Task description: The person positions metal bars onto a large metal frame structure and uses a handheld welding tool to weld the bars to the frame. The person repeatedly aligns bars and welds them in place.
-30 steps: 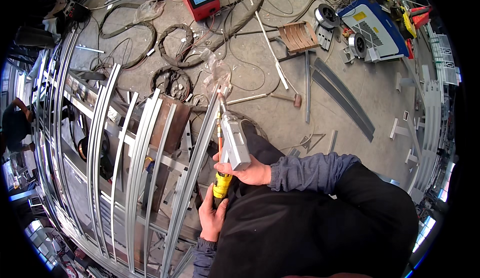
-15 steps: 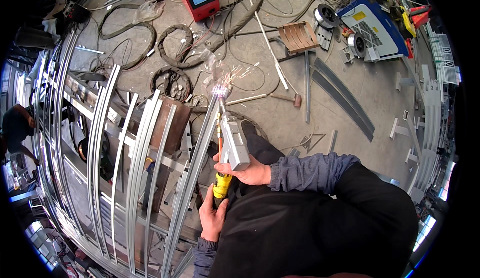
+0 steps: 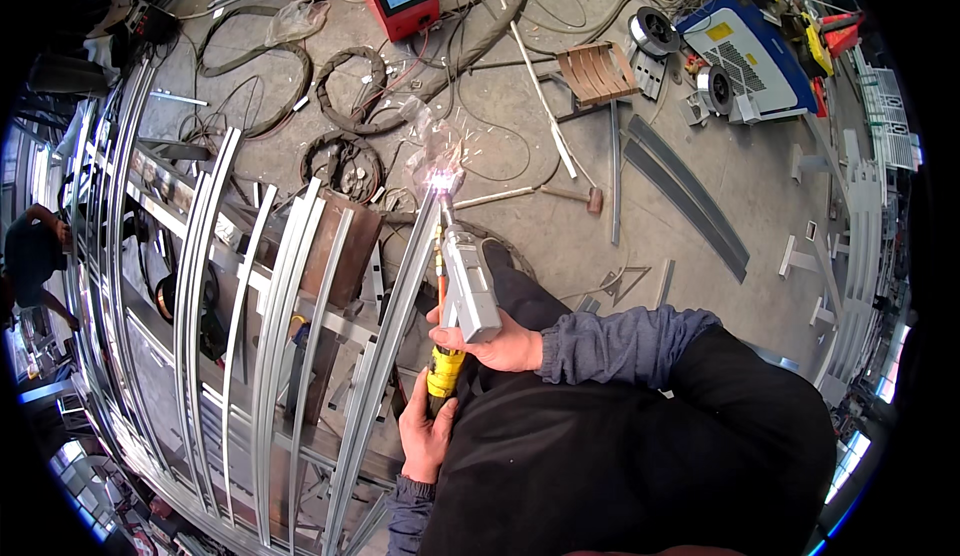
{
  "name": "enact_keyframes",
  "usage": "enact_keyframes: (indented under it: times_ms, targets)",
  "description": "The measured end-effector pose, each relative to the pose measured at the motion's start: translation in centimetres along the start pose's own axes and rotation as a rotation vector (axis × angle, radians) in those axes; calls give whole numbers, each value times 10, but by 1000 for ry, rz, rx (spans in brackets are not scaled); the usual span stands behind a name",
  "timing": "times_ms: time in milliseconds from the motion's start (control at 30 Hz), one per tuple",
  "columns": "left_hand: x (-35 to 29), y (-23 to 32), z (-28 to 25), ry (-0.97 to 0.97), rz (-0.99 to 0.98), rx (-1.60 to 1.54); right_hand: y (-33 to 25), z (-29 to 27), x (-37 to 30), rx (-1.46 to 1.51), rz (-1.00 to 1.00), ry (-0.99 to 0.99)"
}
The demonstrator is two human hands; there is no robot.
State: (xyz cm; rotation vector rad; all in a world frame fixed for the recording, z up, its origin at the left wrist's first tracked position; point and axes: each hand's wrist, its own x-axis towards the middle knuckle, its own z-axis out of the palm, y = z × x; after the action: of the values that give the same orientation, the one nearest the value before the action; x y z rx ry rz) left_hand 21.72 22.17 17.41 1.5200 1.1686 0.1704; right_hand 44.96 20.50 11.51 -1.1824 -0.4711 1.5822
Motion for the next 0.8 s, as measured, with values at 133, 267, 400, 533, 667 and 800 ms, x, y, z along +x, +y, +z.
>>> enact_keyframes:
  times_ms: [133, 267, 400, 533, 667, 800]
  targets:
    - [0, -2, 0, 2, 0, -5, 1, 0, 0, 20, -9, -5]
    - [0, -2, 1, 4, -4, -11, 3, -1, 1, 9, -11, -11]
    - [1, -2, 0, 1, -7, 4, 1, -1, 2, 4, -14, -5]
    - [0, -2, 0, -14, -18, -10, -8, 4, 0, 74, 32, 42]
    - [1, -1, 1, 1, -14, -20, -11, 4, -1, 53, 38, 41]
    - [0, -3, 2, 12, 6, -24, -4, 1, 0, -12, 12, 11]
